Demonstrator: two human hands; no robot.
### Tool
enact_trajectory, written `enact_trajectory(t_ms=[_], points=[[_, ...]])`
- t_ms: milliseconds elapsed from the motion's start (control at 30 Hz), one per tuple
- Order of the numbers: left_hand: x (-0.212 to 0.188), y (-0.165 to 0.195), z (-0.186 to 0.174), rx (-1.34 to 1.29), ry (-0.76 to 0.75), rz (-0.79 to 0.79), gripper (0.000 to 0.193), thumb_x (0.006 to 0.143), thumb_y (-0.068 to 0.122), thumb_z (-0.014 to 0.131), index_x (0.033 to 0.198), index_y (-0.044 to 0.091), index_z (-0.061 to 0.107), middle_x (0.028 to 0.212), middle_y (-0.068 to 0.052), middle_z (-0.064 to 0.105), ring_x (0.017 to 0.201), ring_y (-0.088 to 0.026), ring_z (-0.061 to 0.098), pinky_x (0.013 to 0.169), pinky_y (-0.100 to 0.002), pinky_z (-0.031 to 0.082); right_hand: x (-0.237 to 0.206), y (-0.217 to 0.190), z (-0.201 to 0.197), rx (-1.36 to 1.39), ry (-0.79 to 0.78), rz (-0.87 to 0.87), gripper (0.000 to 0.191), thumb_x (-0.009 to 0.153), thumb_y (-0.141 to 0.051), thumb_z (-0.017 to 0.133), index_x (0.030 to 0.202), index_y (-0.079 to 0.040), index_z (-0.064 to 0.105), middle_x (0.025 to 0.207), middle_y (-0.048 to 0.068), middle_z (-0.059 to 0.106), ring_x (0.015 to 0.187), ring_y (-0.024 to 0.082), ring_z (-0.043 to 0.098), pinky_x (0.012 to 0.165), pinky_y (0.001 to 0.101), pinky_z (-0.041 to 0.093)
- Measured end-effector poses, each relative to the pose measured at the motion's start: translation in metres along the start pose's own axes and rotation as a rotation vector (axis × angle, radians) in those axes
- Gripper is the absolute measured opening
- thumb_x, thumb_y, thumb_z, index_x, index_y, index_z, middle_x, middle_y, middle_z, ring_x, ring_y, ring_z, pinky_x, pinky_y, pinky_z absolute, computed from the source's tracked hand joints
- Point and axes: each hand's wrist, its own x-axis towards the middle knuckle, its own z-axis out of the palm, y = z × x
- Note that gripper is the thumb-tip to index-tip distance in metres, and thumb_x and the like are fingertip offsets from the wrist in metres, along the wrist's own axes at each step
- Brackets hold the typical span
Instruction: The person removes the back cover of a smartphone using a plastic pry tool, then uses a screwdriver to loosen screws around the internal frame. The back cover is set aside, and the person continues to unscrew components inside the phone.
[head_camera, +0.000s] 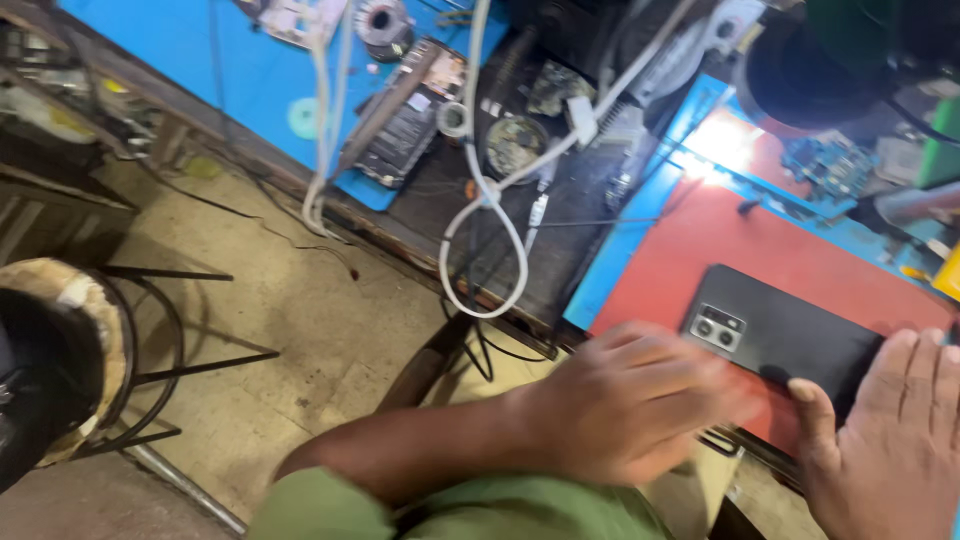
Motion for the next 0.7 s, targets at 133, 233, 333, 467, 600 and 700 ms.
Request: enact_trajectory(t_ms=[133, 233, 333, 467, 600, 700], points=[[-0.066, -0.011, -0.023, -0.082, -0.005, -0.222, 0.010, 0.073, 0.004, 0.068, 0.079, 0.010, 0.063, 0.082, -0.008, 0.063, 0.077, -0.030, 0.064, 0.071, -0.042, 0.053, -0.003, -0.045, -0.015, -0.055, -0.050, -0.063, 0.092, 0.096, -0.064, 0.047, 0.156, 0.006, 0.037, 0.164, 0.026, 0.033, 0.157, 0.044, 0.026, 0.127, 0.0610, 0.015], [-0.101, -0.021, -0.045, 0.259, 0.028, -0.490, 0.006, 0.080, 0.007, 0.067, 0.083, 0.011, 0.063, 0.091, -0.005, 0.065, 0.087, -0.027, 0.065, 0.078, -0.042, 0.055, 0.002, -0.067, -0.014, -0.004, -0.118, -0.134, 0.090, 0.090, -0.060, 0.053, 0.155, 0.003, 0.041, 0.163, 0.023, 0.037, 0.153, 0.042, 0.030, 0.125, 0.0591, 0.017], [-0.108, -0.025, -0.046, 0.586, -0.054, -0.598, 0.012, 0.076, 0.012, 0.068, 0.087, 0.008, 0.069, 0.094, -0.007, 0.067, 0.085, -0.029, 0.062, 0.073, -0.045, 0.053, 0.012, -0.058, -0.023, 0.022, -0.103, -0.046, 0.086, 0.096, -0.054, 0.055, 0.156, 0.006, 0.038, 0.164, 0.026, 0.035, 0.153, 0.043, 0.030, 0.125, 0.0589, 0.017], [-0.105, -0.019, -0.046, 0.641, -0.171, -0.649, 0.014, 0.076, 0.014, 0.067, 0.087, 0.008, 0.071, 0.102, -0.007, 0.069, 0.085, -0.030, 0.063, 0.070, -0.045, 0.054, 0.019, -0.044, -0.022, 0.061, -0.049, -0.026, 0.081, 0.102, -0.047, 0.057, 0.158, 0.007, 0.034, 0.165, 0.028, 0.033, 0.155, 0.045, 0.029, 0.128, 0.0577, 0.017], [-0.098, -0.016, -0.043, 0.606, -0.299, -0.685, 0.011, 0.074, 0.014, 0.066, 0.083, 0.008, 0.068, 0.127, -0.011, 0.065, 0.083, -0.034, 0.064, 0.069, -0.048, 0.054, 0.014, -0.034, -0.016, 0.071, -0.064, -0.032, 0.080, 0.100, -0.046, 0.064, 0.158, 0.004, 0.040, 0.164, 0.026, 0.038, 0.154, 0.046, 0.030, 0.127, 0.0575, 0.020], [-0.098, -0.013, -0.050, 0.596, -0.374, -0.744, 0.011, 0.078, 0.015, 0.064, 0.086, 0.007, 0.065, 0.114, -0.009, 0.064, 0.085, -0.033, 0.067, 0.070, -0.051, 0.054, 0.013, -0.037, -0.018, 0.096, -0.044, -0.053, 0.079, 0.102, -0.046, 0.065, 0.158, 0.004, 0.043, 0.165, 0.025, 0.040, 0.155, 0.046, 0.032, 0.128, 0.0576, 0.023]])
